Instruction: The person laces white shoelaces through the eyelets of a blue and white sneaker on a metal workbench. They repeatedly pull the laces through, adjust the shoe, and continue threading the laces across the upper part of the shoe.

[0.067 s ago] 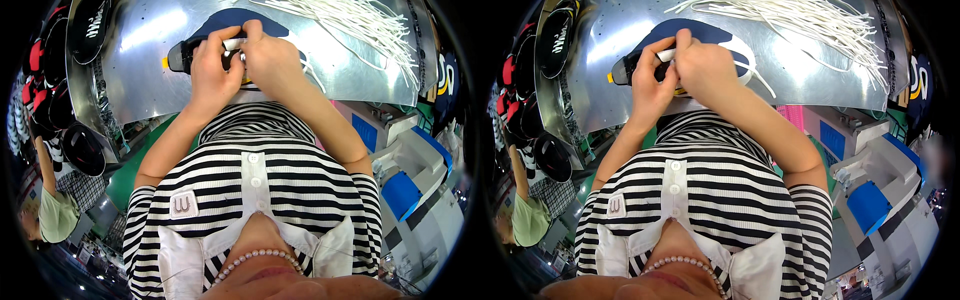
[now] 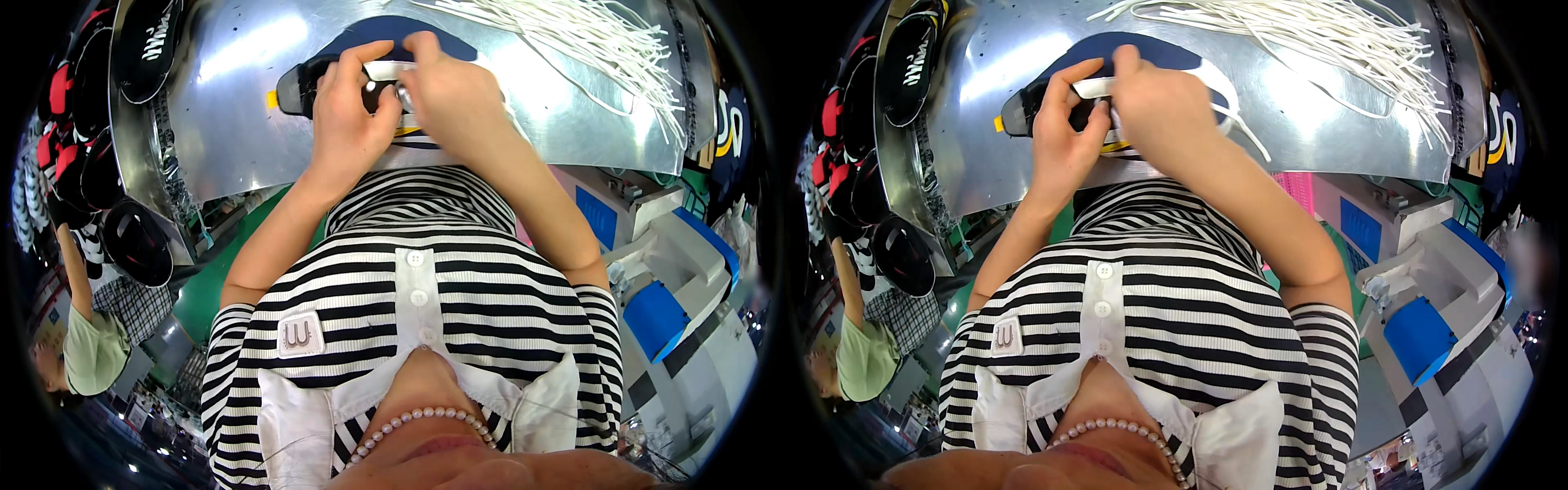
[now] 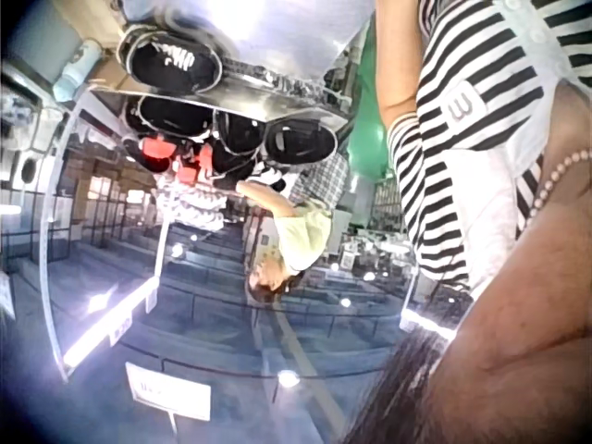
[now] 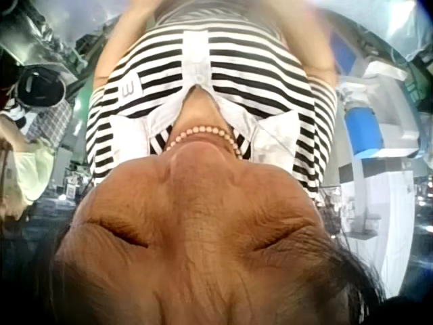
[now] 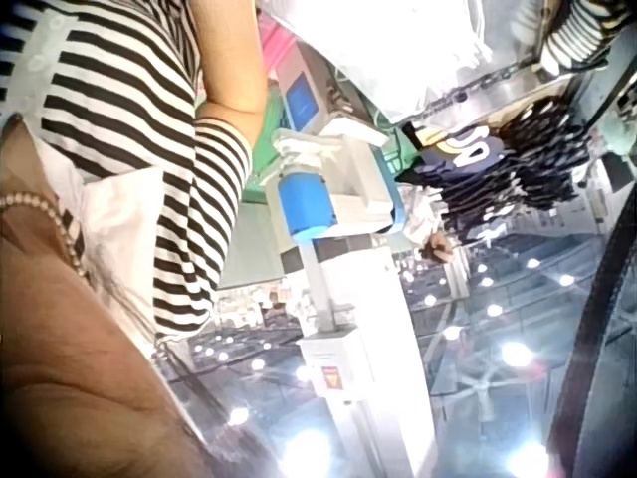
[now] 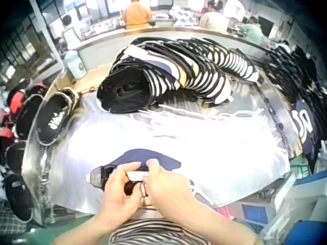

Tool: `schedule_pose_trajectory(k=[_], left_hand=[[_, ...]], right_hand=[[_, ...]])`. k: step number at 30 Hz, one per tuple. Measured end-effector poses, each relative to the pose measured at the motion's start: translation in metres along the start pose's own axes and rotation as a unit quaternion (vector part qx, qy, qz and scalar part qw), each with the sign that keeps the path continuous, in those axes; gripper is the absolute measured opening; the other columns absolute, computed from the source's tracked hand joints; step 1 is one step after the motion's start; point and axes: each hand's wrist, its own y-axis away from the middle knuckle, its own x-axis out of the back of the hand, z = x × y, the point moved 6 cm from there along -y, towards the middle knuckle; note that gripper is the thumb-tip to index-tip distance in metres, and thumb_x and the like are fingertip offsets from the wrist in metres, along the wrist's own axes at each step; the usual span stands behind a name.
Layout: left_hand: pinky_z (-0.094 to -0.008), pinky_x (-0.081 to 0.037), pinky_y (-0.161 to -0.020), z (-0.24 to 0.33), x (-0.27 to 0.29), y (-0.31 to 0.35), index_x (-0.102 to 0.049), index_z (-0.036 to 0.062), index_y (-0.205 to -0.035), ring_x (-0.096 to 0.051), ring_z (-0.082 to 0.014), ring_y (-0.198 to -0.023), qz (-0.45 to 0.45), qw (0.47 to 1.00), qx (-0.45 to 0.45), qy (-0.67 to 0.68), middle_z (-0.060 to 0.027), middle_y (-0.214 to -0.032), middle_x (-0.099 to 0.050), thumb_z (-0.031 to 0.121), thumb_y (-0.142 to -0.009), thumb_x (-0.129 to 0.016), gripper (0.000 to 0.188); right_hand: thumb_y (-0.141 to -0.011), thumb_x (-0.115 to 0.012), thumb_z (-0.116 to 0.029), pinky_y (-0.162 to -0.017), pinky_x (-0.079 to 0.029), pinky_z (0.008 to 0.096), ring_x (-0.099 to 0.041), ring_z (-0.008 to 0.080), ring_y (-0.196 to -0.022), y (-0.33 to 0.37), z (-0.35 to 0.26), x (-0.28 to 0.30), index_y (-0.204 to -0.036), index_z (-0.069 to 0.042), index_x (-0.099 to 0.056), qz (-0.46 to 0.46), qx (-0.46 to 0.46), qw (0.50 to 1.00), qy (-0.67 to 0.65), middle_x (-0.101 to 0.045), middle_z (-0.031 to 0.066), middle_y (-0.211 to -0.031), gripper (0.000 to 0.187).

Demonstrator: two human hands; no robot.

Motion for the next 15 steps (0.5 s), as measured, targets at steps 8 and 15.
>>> schedule_pose_trajectory(k=[8, 15], left_hand=[[-0.0255, -0.049, -0.066, -0.002, -0.009, -0.017, -0.059, 0.0030, -0.115, -0.065, -0.0137, -0.073, 0.005, 0.989, 0.065, 0.133, -0.0113, -0.084, -0.069, 0.001, -0.082, -0.066, 0.033], [-0.0271, -0.046, -0.084, 0.002, 0.010, -0.016, -0.051, 0.0008, -0.125, -0.058, -0.0113, -0.091, -0.072, 0.949, 0.150, 0.266, -0.0062, -0.097, -0.065, 0.008, -0.090, -0.061, 0.037]], right_hand=[[-0.081, -0.076, -0.022, -0.066, -0.053, 0.0351, -0.068, 0.0269, -0.079, 0.035, 0.048, 0.057, -0.101, -0.005, -0.062, 0.009, -0.110, 0.992, -0.054, -0.063, 0.0087, -0.092, 0.029], [-0.084, -0.072, -0.007, -0.064, -0.049, 0.0250, -0.060, 0.0162, -0.071, 0.036, 0.082, 0.026, -0.094, -0.002, -0.061, 0.084, -0.065, 0.981, -0.160, -0.065, 0.0054, -0.101, 0.015]])
